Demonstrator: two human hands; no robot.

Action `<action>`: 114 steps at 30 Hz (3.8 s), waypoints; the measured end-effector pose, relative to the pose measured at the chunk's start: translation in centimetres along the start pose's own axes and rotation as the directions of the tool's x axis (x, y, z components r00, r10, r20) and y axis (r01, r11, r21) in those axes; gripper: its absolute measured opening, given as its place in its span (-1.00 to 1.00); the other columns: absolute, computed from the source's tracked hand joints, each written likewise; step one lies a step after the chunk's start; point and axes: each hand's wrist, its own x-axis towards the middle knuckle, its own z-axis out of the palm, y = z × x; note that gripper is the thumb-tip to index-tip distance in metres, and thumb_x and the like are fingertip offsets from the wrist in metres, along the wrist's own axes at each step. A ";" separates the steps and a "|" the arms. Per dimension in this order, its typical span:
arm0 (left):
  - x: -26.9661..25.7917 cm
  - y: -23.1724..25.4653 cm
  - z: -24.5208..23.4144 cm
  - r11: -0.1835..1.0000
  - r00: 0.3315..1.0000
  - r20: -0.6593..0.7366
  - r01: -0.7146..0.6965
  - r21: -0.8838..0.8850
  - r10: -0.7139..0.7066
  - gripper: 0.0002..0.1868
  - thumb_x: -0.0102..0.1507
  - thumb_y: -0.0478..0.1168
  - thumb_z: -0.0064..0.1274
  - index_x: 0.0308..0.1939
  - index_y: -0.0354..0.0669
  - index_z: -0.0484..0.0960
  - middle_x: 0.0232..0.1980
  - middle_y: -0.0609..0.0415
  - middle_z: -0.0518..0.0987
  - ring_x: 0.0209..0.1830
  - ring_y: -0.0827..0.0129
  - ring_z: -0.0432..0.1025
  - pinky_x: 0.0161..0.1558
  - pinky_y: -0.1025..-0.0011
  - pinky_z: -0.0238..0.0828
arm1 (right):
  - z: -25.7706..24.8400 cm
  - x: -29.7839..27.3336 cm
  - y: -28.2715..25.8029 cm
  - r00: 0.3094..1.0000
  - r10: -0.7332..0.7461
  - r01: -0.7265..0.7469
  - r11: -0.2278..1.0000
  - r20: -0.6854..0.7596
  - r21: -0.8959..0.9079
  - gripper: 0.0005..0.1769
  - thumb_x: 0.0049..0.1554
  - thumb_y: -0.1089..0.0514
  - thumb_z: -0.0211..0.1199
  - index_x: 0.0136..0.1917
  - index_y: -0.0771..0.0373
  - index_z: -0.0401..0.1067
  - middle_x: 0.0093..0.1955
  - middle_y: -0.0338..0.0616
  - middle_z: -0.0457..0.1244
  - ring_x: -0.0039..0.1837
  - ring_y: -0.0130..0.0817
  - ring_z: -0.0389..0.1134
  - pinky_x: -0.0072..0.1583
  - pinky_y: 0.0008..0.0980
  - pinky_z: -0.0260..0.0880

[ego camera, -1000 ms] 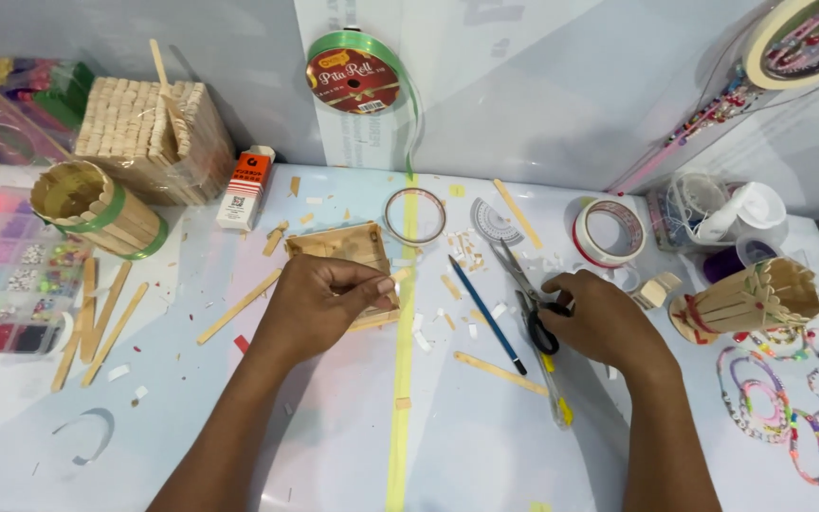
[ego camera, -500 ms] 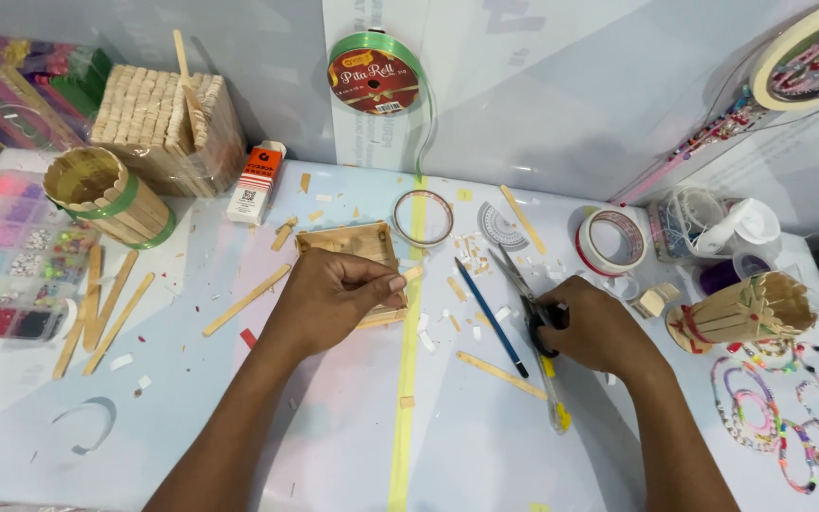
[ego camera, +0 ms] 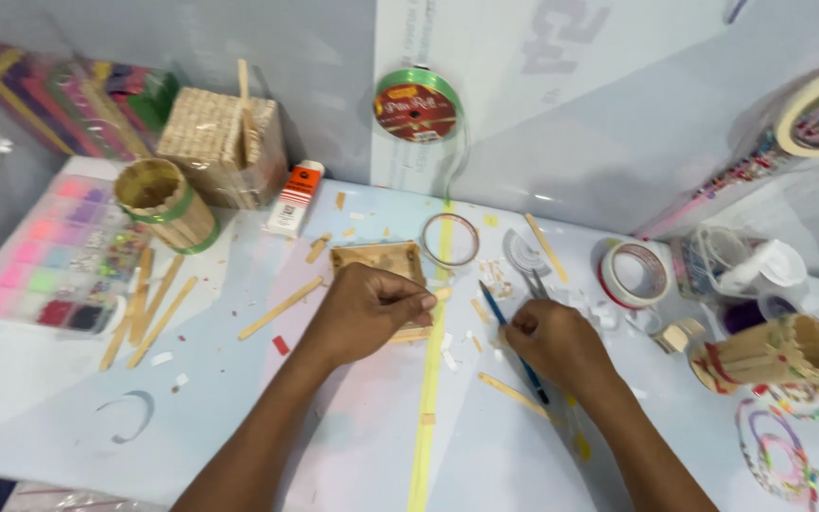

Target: Measuring, cutting, and gluing small wooden sticks to build or reinforce a miniature wooden structure.

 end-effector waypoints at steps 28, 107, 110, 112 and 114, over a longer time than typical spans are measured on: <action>2.3 -3.7 1.2 0.919 0.999 0.047 -0.019 0.393 0.001 -0.68 0.18 0.00 0.10 -0.19 -0.14 0.74 -0.28 -0.01 0.71 -0.10 -0.07 0.61 -0.06 0.11 0.52 | 5.3 14.3 -35.0 0.800 -0.582 0.432 0.391 -0.145 0.813 -0.66 0.04 0.33 0.23 0.05 0.63 0.39 -0.29 0.12 0.37 -0.32 -0.28 0.50 -0.30 -0.44 0.61; -0.4 0.9 2.5 0.979 0.978 0.056 0.203 0.015 -0.203 -0.75 0.19 -0.09 0.25 -0.26 -0.18 0.87 -0.35 -0.03 0.82 -0.28 0.47 0.73 -0.21 0.63 0.53 | 3.7 -5.2 1.7 0.963 -0.191 -0.106 0.375 0.188 0.921 -0.35 -0.05 0.37 0.43 0.35 0.35 0.53 0.03 0.01 0.40 -0.01 -0.29 0.37 -0.05 -0.35 0.48; -0.4 0.9 2.4 0.976 0.975 0.052 0.215 0.021 -0.216 -0.74 0.19 -0.08 0.24 -0.23 -0.17 0.87 -0.34 -0.03 0.83 -0.28 0.51 0.70 -0.18 0.62 0.54 | 3.4 -5.1 2.0 0.974 -0.167 -0.072 0.401 0.151 0.913 -0.33 -0.03 0.14 0.43 0.36 0.31 0.53 -0.28 -0.03 0.29 -0.04 -0.28 0.37 -0.05 -0.38 0.44; -0.4 0.8 2.4 0.977 0.976 0.053 0.211 0.016 -0.212 -0.74 0.19 -0.09 0.23 -0.22 -0.17 0.87 -0.33 -0.04 0.83 -0.26 0.50 0.71 -0.15 0.61 0.56 | 3.2 -5.0 2.0 0.983 -0.142 -0.050 0.416 0.119 0.908 -0.30 -0.02 0.00 0.40 0.37 0.28 0.52 -0.45 -0.03 0.22 -0.11 -0.26 0.35 -0.07 -0.40 0.40; -0.4 0.8 2.4 0.982 0.981 0.039 0.187 0.034 -0.188 -0.75 0.20 -0.08 0.23 -0.25 -0.14 0.88 -0.36 0.04 0.82 -0.31 0.57 0.64 -0.21 0.61 0.51 | 3.1 -5.2 1.9 0.969 -0.234 0.020 0.404 0.082 0.914 -0.27 0.00 -0.09 0.39 0.32 0.41 0.52 -0.42 -0.13 0.26 -0.28 -0.32 0.23 -0.33 -0.44 0.14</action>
